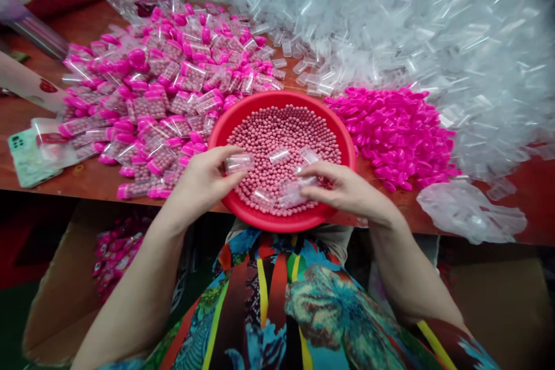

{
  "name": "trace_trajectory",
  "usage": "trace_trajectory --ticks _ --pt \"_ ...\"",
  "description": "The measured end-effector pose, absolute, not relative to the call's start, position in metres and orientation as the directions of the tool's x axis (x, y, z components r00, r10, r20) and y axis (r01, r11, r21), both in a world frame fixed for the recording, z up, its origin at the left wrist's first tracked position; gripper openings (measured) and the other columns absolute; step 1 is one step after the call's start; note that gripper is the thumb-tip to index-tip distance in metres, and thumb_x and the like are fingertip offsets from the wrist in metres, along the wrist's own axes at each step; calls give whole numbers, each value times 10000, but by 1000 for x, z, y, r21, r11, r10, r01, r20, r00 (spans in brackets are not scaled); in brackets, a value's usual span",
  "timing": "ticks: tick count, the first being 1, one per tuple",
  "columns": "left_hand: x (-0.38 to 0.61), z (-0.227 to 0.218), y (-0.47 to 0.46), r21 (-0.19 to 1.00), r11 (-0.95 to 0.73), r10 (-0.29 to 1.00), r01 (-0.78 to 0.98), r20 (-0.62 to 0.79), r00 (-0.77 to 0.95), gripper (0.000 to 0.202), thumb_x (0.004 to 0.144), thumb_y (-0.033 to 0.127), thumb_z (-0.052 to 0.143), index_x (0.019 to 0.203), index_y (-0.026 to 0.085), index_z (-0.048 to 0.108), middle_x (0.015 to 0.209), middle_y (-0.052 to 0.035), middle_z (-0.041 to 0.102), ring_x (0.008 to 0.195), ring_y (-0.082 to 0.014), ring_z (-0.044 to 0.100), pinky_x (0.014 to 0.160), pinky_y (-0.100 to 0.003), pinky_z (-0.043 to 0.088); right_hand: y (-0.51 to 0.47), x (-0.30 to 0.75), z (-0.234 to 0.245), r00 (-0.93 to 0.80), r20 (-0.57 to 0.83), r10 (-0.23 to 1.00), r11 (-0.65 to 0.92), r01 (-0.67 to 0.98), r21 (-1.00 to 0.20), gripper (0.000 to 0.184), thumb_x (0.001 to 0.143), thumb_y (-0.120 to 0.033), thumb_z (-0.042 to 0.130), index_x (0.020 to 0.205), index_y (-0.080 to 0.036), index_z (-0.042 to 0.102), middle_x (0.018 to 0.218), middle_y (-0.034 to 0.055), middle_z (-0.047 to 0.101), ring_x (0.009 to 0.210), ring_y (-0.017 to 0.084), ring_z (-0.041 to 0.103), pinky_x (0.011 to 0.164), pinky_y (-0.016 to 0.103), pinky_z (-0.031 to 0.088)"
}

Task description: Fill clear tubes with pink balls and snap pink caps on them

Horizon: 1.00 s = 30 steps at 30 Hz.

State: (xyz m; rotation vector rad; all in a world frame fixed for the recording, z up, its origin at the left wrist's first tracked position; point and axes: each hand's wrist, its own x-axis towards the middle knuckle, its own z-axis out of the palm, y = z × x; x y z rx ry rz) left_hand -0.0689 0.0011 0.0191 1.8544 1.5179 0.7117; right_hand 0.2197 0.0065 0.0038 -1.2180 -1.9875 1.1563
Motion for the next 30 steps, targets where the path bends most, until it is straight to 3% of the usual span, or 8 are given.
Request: trace_trajectory --ticks 4,10,13,16,20,23,26,30 --pt "-41 14 2 752 -176 955 635 -25 294 332 817 254 634 1141 183 644 1002 -51 709 871 -207 657 780 -322 500 12 188 1 -585 131 800 464 465 -754 371 908 -327 667 1255 -199 626 1250 112 660 1160 257 602 1023 435 465" --pt "-16 -6 4 974 59 975 220 -103 195 419 758 323 727 1126 151 627 734 23 582 651 -128 564 619 -247 459 15 164 -14 -556 112 824 401 431 -809 220 926 -113 495 1083 -127 648 991 90 708 903 203 654 831 339 506" --pt "-24 -9 9 935 -88 984 345 29 173 359 744 329 743 1050 152 682 869 -27 643 750 -147 583 681 -265 474 22 167 -19 -603 111 790 486 506 -713 231 947 -131 477 1096 -140 654 1031 99 709 941 213 641 860 354 496" --pt "-35 -5 22 825 -160 980 542 68 187 357 755 338 728 1053 143 697 961 -61 695 804 -179 614 745 -301 496 33 167 -21 -582 45 812 539 717 -442 271 972 -238 515 1174 -126 657 1201 170 675 1114 311 584 944 467 453" --pt "-35 0 55 577 -279 950 768 52 307 319 811 272 639 1083 123 717 989 -97 720 917 -236 635 893 -365 491 32 157 -19 -596 -91 798 565 792 -229 387 990 -358 511 1265 -108 619 1288 205 640 1169 376 544 967 564 403" --pt "-21 -3 81 310 -421 900 853 26 435 258 847 246 577 1013 132 738 1016 -129 713 1025 -280 616 974 -400 453 16 154 -11 -681 -99 726 637 719 -279 338 1023 -360 448 1136 -138 677 1170 160 691 1114 315 581 989 530 393" --pt "1 -12 102 132 -495 862 859 -50 505 263 862 241 534 971 113 737 1046 -170 691 1026 -301 624 940 -392 463 4 170 -1 -687 120 717 663 619 -421 293 1024 -329 468 1119 -156 685 1151 125 711 1123 254 603 1014 463 406" --pt "32 -30 117 204 -538 803 818 -172 571 206 731 137 561 849 131 729 951 -146 702 911 -277 660 820 -335 484 0 238 -9 -173 439 882 453 570 -686 254 1009 -328 492 1120 -203 684 1086 67 748 1030 181 673 948 358 487"
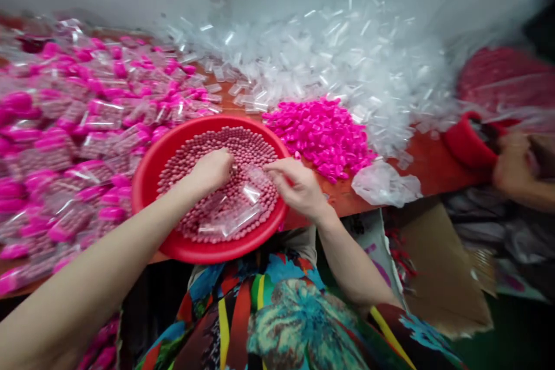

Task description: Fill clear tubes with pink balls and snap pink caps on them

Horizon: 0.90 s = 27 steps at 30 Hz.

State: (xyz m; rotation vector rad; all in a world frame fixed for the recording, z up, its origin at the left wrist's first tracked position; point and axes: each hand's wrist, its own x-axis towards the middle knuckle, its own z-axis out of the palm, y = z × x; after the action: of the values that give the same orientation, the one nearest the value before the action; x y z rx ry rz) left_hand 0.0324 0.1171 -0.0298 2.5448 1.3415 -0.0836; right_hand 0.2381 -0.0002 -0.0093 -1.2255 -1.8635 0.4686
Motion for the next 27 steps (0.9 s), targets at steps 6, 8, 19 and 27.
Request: trace_trajectory --ticks 6,8,19,27 --pt "61 -40 112 791 -86 847 606 -262 463 278 654 315 688 883 160 721 805 -33 718 780 -224 649 702 -291 494 -15 367 -83 569 286 771 -177 623 -762 368 979 -423 434 1033 -165 690 916 80 733 858 204 667 847 367 528" --pt "61 -34 107 890 79 874 449 -278 398 450 620 403 780 989 151 720 887 -36 736 802 -208 646 706 -276 491 -23 386 -104 589 313 745 -259 687 -679 362 968 -378 418 1021 -144 689 967 121 718 912 228 648 890 400 511" --pt "43 11 60 906 390 911 -167 -353 213 382 679 247 867 1043 212 758 995 -17 750 901 -156 674 836 -249 531 -3 303 -115 131 222 966 -47 936 -348 531 945 -378 509 1435 -174 508 1522 186 436 1390 354 367 1096 533 312" --pt "48 6 43 875 448 891 -180 -423 164 323 634 191 871 925 175 731 884 -30 745 897 -215 699 796 -352 590 36 308 -110 -102 109 989 135 921 -364 543 926 -312 542 1436 -128 504 1546 196 423 1490 371 221 1172 563 140"
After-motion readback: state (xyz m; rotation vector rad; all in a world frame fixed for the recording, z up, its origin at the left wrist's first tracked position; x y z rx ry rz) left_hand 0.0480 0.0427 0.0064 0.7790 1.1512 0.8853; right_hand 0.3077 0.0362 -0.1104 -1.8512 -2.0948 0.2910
